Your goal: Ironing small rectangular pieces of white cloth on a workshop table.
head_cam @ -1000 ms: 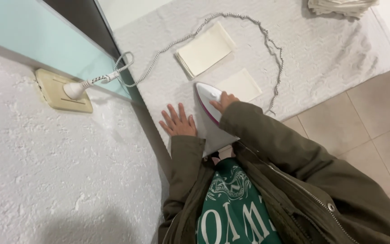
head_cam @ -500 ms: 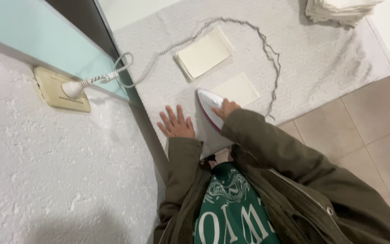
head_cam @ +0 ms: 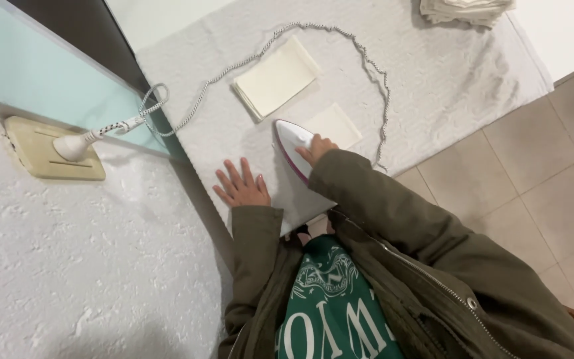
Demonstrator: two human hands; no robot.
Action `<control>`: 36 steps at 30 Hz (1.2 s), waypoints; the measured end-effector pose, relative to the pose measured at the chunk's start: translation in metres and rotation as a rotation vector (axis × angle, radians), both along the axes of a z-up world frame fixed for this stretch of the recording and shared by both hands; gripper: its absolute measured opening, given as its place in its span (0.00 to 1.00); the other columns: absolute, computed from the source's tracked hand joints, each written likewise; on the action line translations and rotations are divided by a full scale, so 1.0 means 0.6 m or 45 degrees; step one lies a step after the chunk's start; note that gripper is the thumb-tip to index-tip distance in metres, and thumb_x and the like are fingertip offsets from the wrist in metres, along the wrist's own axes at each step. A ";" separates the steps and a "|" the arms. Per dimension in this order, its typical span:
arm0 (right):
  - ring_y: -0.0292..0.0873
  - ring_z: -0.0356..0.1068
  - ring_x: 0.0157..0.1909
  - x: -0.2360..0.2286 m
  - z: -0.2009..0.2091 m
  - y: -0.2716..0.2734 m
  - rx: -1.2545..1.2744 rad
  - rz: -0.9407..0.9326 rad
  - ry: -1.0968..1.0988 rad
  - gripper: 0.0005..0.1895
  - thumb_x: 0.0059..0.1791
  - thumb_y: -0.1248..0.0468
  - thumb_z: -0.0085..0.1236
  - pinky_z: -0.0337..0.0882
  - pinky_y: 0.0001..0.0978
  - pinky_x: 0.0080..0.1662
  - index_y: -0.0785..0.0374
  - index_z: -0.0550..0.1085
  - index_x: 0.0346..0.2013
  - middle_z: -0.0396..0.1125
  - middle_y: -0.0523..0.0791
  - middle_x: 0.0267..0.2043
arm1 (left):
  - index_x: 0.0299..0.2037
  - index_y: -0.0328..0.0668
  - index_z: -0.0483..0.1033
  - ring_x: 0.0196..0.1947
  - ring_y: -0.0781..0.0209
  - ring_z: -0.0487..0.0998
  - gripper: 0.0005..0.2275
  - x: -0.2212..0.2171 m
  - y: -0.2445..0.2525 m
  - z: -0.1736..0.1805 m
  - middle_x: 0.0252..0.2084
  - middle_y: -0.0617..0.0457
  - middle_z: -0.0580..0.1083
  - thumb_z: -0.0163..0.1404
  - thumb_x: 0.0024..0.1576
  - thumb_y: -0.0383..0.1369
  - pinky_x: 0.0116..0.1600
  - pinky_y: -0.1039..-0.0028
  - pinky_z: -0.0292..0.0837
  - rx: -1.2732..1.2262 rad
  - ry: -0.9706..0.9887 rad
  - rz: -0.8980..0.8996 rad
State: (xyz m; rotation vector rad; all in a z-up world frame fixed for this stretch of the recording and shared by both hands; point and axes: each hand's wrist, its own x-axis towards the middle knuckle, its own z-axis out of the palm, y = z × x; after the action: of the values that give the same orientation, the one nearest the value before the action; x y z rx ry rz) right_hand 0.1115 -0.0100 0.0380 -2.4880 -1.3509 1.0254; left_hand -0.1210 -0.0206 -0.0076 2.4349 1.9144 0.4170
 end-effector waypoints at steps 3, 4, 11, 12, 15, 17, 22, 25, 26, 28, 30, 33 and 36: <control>0.64 0.77 0.42 0.026 -0.068 -0.013 -0.003 0.017 -0.024 0.33 0.51 0.40 0.54 0.78 0.54 0.41 0.71 0.70 0.47 0.72 0.63 0.41 | 0.77 0.52 0.54 0.79 0.33 0.39 0.28 0.006 0.004 -0.001 0.80 0.39 0.44 0.43 0.67 0.46 0.76 0.36 0.33 -0.055 0.041 0.015; 0.64 0.77 0.42 0.024 -0.051 -0.001 -0.004 0.018 -0.023 0.33 0.51 0.40 0.54 0.78 0.54 0.41 0.71 0.70 0.47 0.72 0.63 0.41 | 0.77 0.52 0.54 0.79 0.33 0.39 0.28 0.018 0.008 -0.001 0.80 0.39 0.44 0.43 0.67 0.46 0.76 0.36 0.33 -0.055 0.042 0.016; 0.65 0.76 0.42 0.058 -0.074 -0.016 0.077 0.019 -0.112 0.34 0.52 0.38 0.54 0.77 0.55 0.40 0.71 0.71 0.46 0.73 0.63 0.40 | 0.78 0.48 0.45 0.79 0.46 0.37 0.32 0.128 0.017 -0.016 0.81 0.52 0.41 0.42 0.64 0.42 0.73 0.32 0.29 -0.339 0.020 -0.141; 0.65 0.76 0.41 0.071 -0.079 -0.021 0.067 0.014 -0.131 0.35 0.51 0.38 0.55 0.77 0.55 0.40 0.71 0.71 0.47 0.73 0.63 0.39 | 0.77 0.51 0.45 0.79 0.47 0.37 0.32 0.142 0.014 -0.024 0.80 0.57 0.42 0.42 0.63 0.41 0.72 0.31 0.27 -0.315 0.046 -0.246; 0.65 0.76 0.40 0.069 -0.008 0.004 0.106 -0.023 -0.129 0.33 0.52 0.39 0.53 0.77 0.55 0.39 0.71 0.71 0.46 0.72 0.63 0.40 | 0.77 0.43 0.45 0.79 0.45 0.37 0.31 0.141 -0.005 -0.014 0.80 0.54 0.40 0.41 0.65 0.40 0.72 0.30 0.26 -0.339 0.011 -0.280; 0.63 0.76 0.39 0.079 -0.003 -0.010 0.046 -0.058 -0.074 0.32 0.53 0.40 0.51 0.78 0.54 0.38 0.71 0.70 0.48 0.72 0.63 0.40 | 0.77 0.44 0.45 0.79 0.46 0.37 0.30 0.143 -0.007 -0.001 0.80 0.54 0.41 0.41 0.65 0.40 0.73 0.31 0.26 -0.320 -0.016 -0.281; 0.59 0.78 0.38 0.107 0.039 -0.006 -0.079 -0.040 -0.027 0.32 0.54 0.41 0.49 0.80 0.50 0.38 0.70 0.68 0.51 0.73 0.61 0.41 | 0.77 0.44 0.46 0.79 0.46 0.37 0.29 0.141 0.002 0.008 0.80 0.54 0.42 0.38 0.65 0.41 0.73 0.33 0.26 -0.254 0.086 -0.280; 0.57 0.77 0.39 0.097 0.114 0.002 -0.114 -0.044 -0.052 0.32 0.55 0.42 0.48 0.80 0.47 0.38 0.72 0.68 0.51 0.71 0.61 0.42 | 0.77 0.43 0.46 0.79 0.45 0.36 0.29 0.141 -0.012 0.010 0.80 0.53 0.42 0.37 0.65 0.41 0.73 0.33 0.26 -0.344 0.129 -0.273; 0.56 0.77 0.38 0.100 0.107 0.004 -0.151 -0.061 -0.014 0.32 0.55 0.43 0.47 0.81 0.47 0.38 0.72 0.67 0.53 0.71 0.60 0.43 | 0.77 0.42 0.47 0.79 0.45 0.37 0.29 0.141 -0.007 0.009 0.81 0.53 0.42 0.37 0.66 0.40 0.74 0.33 0.26 -0.274 0.072 -0.287; 0.55 0.78 0.38 0.120 0.088 0.005 -0.181 -0.076 0.022 0.31 0.56 0.43 0.45 0.82 0.46 0.37 0.72 0.66 0.54 0.71 0.60 0.43 | 0.78 0.42 0.47 0.80 0.45 0.37 0.28 0.143 0.002 0.009 0.81 0.52 0.42 0.37 0.68 0.40 0.74 0.32 0.26 -0.195 0.013 -0.299; 0.54 0.78 0.39 0.151 0.058 -0.004 -0.167 -0.073 0.005 0.32 0.56 0.43 0.45 0.80 0.46 0.39 0.71 0.68 0.55 0.73 0.60 0.43 | 0.76 0.43 0.48 0.79 0.45 0.39 0.30 0.143 0.000 0.008 0.80 0.53 0.44 0.39 0.64 0.39 0.73 0.32 0.26 -0.211 0.023 -0.276; 0.55 0.79 0.39 0.169 0.116 0.009 -0.244 -0.192 0.052 0.32 0.56 0.42 0.46 0.81 0.48 0.40 0.71 0.67 0.56 0.73 0.60 0.44 | 0.76 0.41 0.50 0.79 0.46 0.39 0.30 0.149 -0.002 0.011 0.80 0.51 0.45 0.42 0.63 0.38 0.73 0.32 0.26 -0.272 -0.016 -0.246; 0.57 0.78 0.41 0.249 0.019 0.009 -0.235 -0.275 -0.003 0.33 0.55 0.41 0.49 0.80 0.50 0.43 0.70 0.68 0.58 0.73 0.61 0.46 | 0.73 0.37 0.57 0.78 0.45 0.47 0.29 0.162 0.022 0.001 0.78 0.47 0.51 0.46 0.61 0.37 0.72 0.32 0.29 -0.225 -0.043 -0.245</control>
State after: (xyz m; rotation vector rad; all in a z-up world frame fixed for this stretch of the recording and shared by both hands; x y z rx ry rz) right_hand 0.2611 -0.0046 0.0495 -2.6934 -1.0001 1.1434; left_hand -0.0239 -0.0077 -0.0071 2.4487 1.6084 0.2679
